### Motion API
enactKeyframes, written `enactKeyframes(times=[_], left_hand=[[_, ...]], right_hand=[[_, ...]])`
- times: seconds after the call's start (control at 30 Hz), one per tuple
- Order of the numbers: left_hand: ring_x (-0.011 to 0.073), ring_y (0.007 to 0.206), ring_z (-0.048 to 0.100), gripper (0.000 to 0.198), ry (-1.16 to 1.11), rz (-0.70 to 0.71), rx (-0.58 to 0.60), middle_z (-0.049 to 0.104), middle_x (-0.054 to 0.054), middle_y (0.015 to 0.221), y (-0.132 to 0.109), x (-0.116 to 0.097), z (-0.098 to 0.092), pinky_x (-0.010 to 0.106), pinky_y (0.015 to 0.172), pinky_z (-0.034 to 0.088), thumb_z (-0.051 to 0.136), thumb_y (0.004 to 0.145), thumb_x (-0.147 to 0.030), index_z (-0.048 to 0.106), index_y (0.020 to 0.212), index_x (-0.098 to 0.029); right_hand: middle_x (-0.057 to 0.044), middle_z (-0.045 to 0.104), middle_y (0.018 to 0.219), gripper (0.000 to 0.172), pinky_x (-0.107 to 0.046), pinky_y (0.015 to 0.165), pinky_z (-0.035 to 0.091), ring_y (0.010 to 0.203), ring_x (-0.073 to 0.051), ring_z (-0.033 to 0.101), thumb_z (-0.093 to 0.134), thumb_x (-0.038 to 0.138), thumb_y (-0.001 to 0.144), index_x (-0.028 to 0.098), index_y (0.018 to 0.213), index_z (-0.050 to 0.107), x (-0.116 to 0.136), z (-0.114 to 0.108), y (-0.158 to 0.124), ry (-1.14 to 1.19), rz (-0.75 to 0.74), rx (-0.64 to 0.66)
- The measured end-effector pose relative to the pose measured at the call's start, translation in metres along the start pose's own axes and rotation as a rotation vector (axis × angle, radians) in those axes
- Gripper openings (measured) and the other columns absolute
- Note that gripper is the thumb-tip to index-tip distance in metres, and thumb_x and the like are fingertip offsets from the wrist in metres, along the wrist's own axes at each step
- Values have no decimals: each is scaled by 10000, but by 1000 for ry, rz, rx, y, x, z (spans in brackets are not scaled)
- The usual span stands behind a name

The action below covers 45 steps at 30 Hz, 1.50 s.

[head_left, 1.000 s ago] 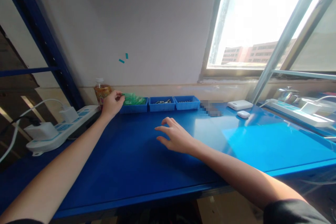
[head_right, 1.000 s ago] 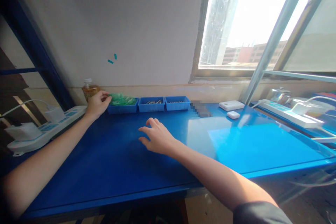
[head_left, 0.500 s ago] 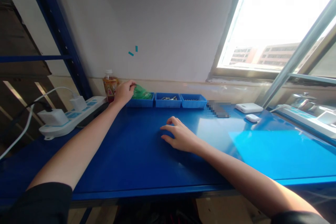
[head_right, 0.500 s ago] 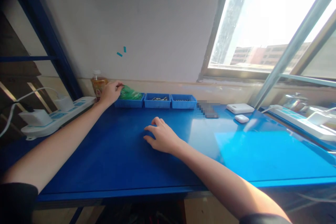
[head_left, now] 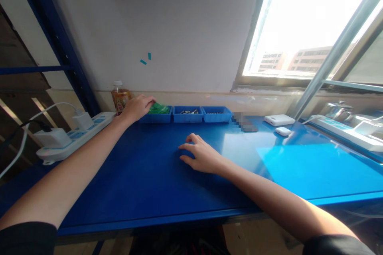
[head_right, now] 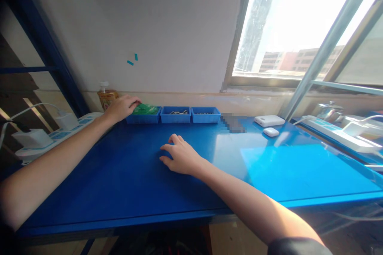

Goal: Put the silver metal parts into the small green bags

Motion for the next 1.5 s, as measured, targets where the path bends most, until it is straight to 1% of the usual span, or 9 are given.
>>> enactKeyframes(times=[0.17, 0.27, 0.5, 0.8, 0.97, 1.07, 1.27, 1.4, 1.5], left_hand=[[243, 964, 590, 344, 27, -60, -87, 652, 79, 1025, 2, 1, -14, 325, 836, 421, 365, 906, -368, 637, 1057, -221], [234, 987, 595, 343, 1, -20, -98, 661, 71, 1053, 3, -5, -16, 319, 862, 418, 352, 912, -350, 631, 1060, -217], [237, 998, 618, 311, -39, 41, 57, 679, 45, 1083, 5, -13, 2, 309, 850, 423, 368, 889, -286, 630, 1048, -238], [258, 918, 645, 324, 90, 55, 179, 694, 64, 1066, 6, -3, 17, 309, 741, 437, 371, 889, -314, 630, 1075, -254], [267, 872, 643, 339, 92, 32, 363, 699, 90, 1049, 24, 11, 29, 309, 706, 437, 453, 854, -393, 625, 1118, -268], [270, 817, 646, 350, 102, 22, 445, 705, 100, 1013, 33, 25, 35, 305, 672, 438, 531, 802, -359, 636, 1125, -272], [290, 928, 624, 399, 167, -20, 561, 675, 94, 1101, 35, 50, 25, 333, 774, 438, 583, 777, -283, 611, 1175, -268], [330, 1017, 586, 382, 188, -46, 419, 640, 107, 1159, 35, 47, 12, 404, 817, 430, 508, 826, -291, 591, 1199, -286], [329, 1066, 555, 392, 128, -15, 328, 607, 115, 1208, 41, 38, 11, 419, 833, 426, 449, 852, -281, 572, 1223, -272]], right_hand=[[-119, 463, 1125, 366, -384, 909, 434, 1032, -231, 479, 529, 372, 884, 203, 1200, 600, 0, 1, 0, -22, 7, 34], [-120, 467, 1124, 363, -385, 899, 436, 1020, -230, 487, 526, 374, 886, 206, 1198, 603, 1, 2, 0, -32, 10, 50], [-122, 470, 1127, 375, -385, 899, 437, 1019, -231, 489, 521, 389, 885, 208, 1204, 600, -1, 3, -1, -27, 3, 47], [-132, 473, 1141, 388, -397, 903, 439, 1060, -247, 481, 506, 392, 892, 199, 1217, 592, 0, 1, -2, -30, 7, 72], [-133, 478, 1130, 391, -398, 902, 439, 1057, -246, 480, 503, 387, 895, 196, 1227, 582, 0, 1, -2, -36, 2, 73], [-133, 478, 1129, 399, -400, 905, 438, 1058, -250, 483, 495, 389, 899, 197, 1240, 570, 0, 1, -2, -37, 4, 87], [-139, 481, 1137, 413, -409, 906, 439, 1074, -261, 480, 473, 402, 907, 193, 1254, 558, 2, 0, -3, -47, 4, 115], [-135, 485, 1127, 412, -400, 902, 439, 1056, -253, 485, 477, 393, 907, 191, 1258, 554, 2, -1, -2, -52, 6, 122], [-130, 488, 1121, 412, -399, 901, 437, 1052, -250, 484, 477, 396, 907, 195, 1259, 551, 1, -1, -2, -53, 2, 121]])
Point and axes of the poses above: each hand's wrist, its own y-axis towards the middle knuckle, its own z-axis out of the palm, x = y × z, the point moved 2 cm from there along y, towards the middle knuckle
